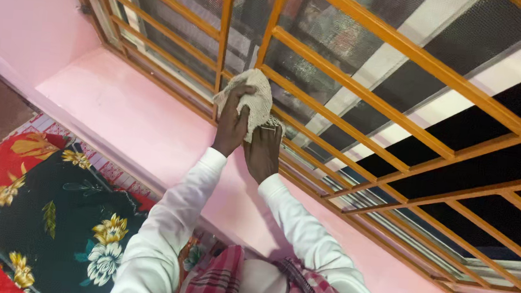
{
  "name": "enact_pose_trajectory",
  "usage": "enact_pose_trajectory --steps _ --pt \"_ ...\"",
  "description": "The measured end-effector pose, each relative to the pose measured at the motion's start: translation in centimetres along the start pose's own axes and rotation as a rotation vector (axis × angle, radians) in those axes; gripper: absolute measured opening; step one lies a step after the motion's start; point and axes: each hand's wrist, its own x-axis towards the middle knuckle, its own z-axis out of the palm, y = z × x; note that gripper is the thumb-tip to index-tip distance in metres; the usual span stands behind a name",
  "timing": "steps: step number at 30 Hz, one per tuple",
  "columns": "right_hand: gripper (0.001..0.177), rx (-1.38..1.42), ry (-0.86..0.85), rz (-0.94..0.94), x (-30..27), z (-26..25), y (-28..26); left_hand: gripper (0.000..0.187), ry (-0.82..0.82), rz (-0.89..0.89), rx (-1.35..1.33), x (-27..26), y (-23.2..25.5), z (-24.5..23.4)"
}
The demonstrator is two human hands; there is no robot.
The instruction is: The person wipes the metal frame and glass of a window using a cloth, then folds the cloth while walking through the room and returns to wipe another section of the frame.
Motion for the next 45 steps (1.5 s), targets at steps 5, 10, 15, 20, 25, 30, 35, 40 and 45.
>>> enact_pose_trajectory --steps 5,10,15,20,25,30,35,40,45 --pt "0.063 0.046 -0.096 0.007 -0.5 -0.3 3.0 0.042 -0.186 0.239 0.349 1.2 1.3 2.8" --pt "0.057 -0.126 -0.07 0.03 -5.3 -3.1 6.5 0.046 -0.237 0.122 0.396 -0.5 2.5 6.9" --pt "0.057 -0.204 0.054 0.055 -11.7 -8.0 10.2 0.053 -0.385 0.125 0.362 -4.6 5.9 12.3" --pt "0.053 0.05 0.188 0.253 -16.9 -11.9 11.9 0.06 -0.501 0.141 0.22 -7.6 10.3 17.9" --pt "0.044 0.642 0.409 0.562 -19.5 -15.1 11.3 0.044 -0.526 -0.015 -0.11 -8.8 13.2 20.9" --pt "0.047 1.137 0.721 0.627 -17.3 -24.1 9.3 0.033 -0.256 -0.48 -0.787 -8.1 13.1 23.1" --pt "0.045 0.754 0.74 0.086 -9.8 -28.8 8.4 0.033 -0.129 -0.897 -1.046 -7.5 12.8 24.3" --pt "0.074 -0.287 0.388 -0.094 -3.7 -30.7 5.6 0.039 -0.208 -0.932 -1.374 -5.9 12.5 23.0" --pt "0.082 0.172 0.261 -0.187 0.9 -26.7 3.9 0.034 -0.008 -0.845 -1.32 -3.2 8.1 19.3"
